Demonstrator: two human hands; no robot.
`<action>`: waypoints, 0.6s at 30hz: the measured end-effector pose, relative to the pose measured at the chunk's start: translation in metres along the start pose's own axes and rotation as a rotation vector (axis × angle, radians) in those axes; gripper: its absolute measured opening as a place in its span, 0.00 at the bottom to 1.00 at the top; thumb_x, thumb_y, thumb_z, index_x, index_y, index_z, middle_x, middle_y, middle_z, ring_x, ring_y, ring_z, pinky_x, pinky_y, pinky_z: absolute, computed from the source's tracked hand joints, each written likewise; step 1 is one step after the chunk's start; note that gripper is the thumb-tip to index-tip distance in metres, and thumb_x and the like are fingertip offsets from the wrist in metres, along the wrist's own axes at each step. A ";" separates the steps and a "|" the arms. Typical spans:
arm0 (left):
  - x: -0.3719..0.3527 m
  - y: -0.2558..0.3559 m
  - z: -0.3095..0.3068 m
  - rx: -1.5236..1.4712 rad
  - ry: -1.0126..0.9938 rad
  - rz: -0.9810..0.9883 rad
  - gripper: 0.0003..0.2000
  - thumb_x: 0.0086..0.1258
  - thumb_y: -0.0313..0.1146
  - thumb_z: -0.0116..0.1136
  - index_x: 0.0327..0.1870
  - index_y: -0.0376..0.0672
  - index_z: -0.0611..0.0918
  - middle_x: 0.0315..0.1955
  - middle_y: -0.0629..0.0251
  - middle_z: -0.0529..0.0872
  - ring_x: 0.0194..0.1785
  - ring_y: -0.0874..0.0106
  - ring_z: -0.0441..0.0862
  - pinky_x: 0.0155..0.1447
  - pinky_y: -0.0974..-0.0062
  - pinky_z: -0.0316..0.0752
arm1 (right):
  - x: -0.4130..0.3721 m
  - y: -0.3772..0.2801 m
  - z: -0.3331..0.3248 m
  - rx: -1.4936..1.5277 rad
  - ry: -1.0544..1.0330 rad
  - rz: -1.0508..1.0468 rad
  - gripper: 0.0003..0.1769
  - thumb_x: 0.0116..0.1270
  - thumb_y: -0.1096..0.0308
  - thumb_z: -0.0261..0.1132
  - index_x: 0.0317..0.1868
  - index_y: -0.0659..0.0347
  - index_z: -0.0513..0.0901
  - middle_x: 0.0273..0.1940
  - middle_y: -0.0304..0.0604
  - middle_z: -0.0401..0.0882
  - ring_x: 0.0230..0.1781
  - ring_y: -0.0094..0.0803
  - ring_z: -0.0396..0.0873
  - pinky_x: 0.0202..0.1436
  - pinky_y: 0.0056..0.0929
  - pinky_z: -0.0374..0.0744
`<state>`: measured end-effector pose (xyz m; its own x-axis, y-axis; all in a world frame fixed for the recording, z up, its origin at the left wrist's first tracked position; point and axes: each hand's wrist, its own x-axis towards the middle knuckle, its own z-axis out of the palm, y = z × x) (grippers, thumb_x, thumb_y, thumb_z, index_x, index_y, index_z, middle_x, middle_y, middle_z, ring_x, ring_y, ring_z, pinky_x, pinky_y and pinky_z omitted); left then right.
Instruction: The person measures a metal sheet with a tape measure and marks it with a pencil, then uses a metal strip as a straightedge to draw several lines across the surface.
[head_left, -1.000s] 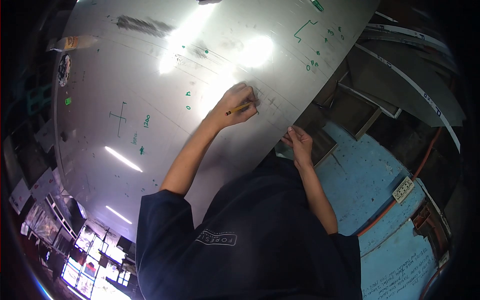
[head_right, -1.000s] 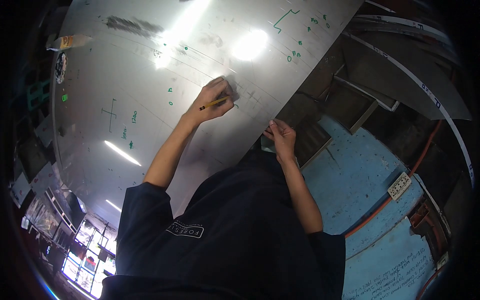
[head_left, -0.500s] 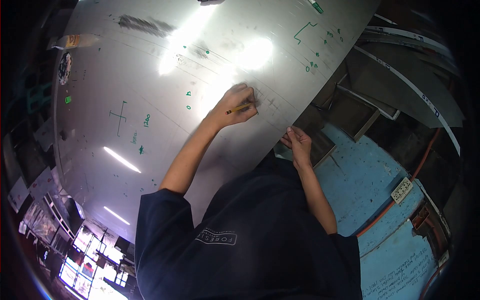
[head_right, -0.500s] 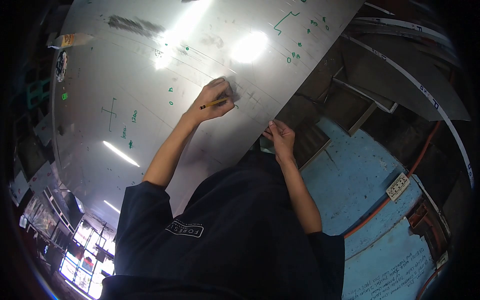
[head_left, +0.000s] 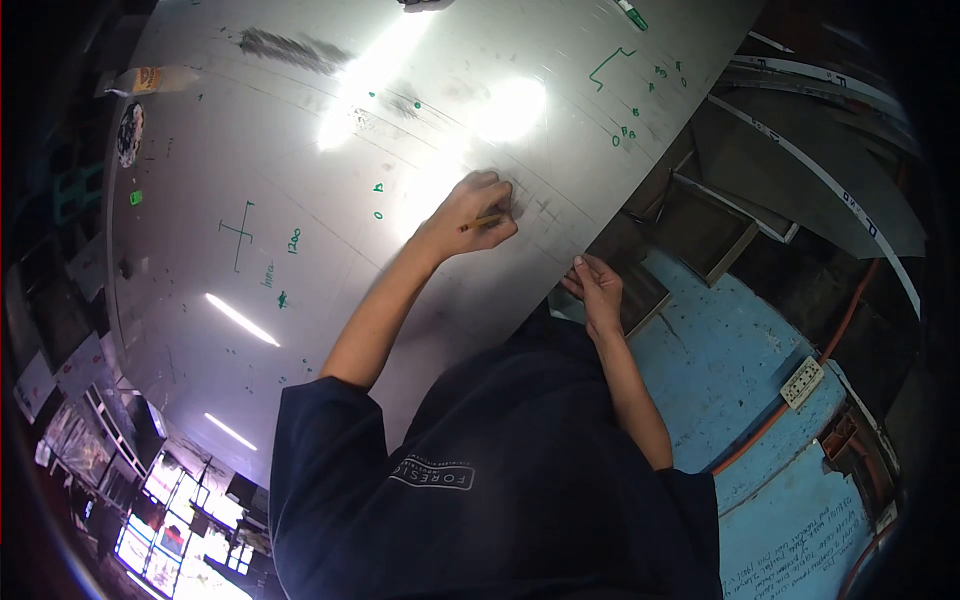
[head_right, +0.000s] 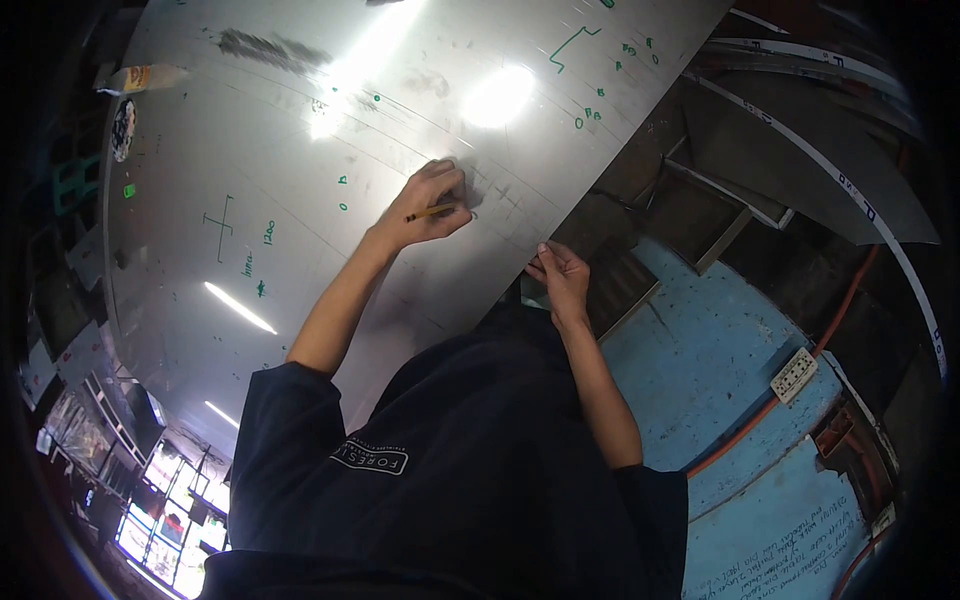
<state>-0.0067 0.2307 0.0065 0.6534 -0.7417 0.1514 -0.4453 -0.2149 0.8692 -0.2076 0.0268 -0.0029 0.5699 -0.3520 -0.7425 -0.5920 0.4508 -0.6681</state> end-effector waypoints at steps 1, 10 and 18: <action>0.002 0.002 -0.002 0.000 0.001 0.003 0.09 0.53 0.20 0.63 0.29 0.40 0.74 0.25 0.60 0.75 0.32 0.61 0.76 0.37 0.65 0.73 | 0.000 -0.001 0.000 0.000 0.001 -0.003 0.18 0.76 0.64 0.67 0.55 0.73 0.83 0.44 0.48 0.87 0.42 0.30 0.86 0.50 0.32 0.88; -0.002 -0.006 -0.005 -0.038 0.065 -0.056 0.09 0.54 0.22 0.64 0.29 0.40 0.74 0.25 0.61 0.76 0.32 0.63 0.77 0.38 0.66 0.74 | -0.001 -0.001 -0.001 -0.026 -0.008 0.021 0.17 0.76 0.63 0.66 0.55 0.70 0.83 0.42 0.43 0.86 0.43 0.27 0.84 0.52 0.31 0.87; -0.001 -0.004 -0.004 -0.043 0.058 -0.077 0.08 0.54 0.21 0.63 0.29 0.40 0.74 0.26 0.60 0.75 0.33 0.60 0.77 0.39 0.64 0.75 | -0.002 -0.003 0.001 -0.015 -0.005 0.018 0.17 0.75 0.63 0.68 0.55 0.69 0.83 0.40 0.40 0.85 0.40 0.25 0.83 0.51 0.31 0.88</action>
<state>-0.0031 0.2350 0.0051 0.7197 -0.6856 0.1089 -0.3664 -0.2419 0.8985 -0.2063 0.0269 0.0010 0.5623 -0.3397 -0.7540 -0.6105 0.4444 -0.6555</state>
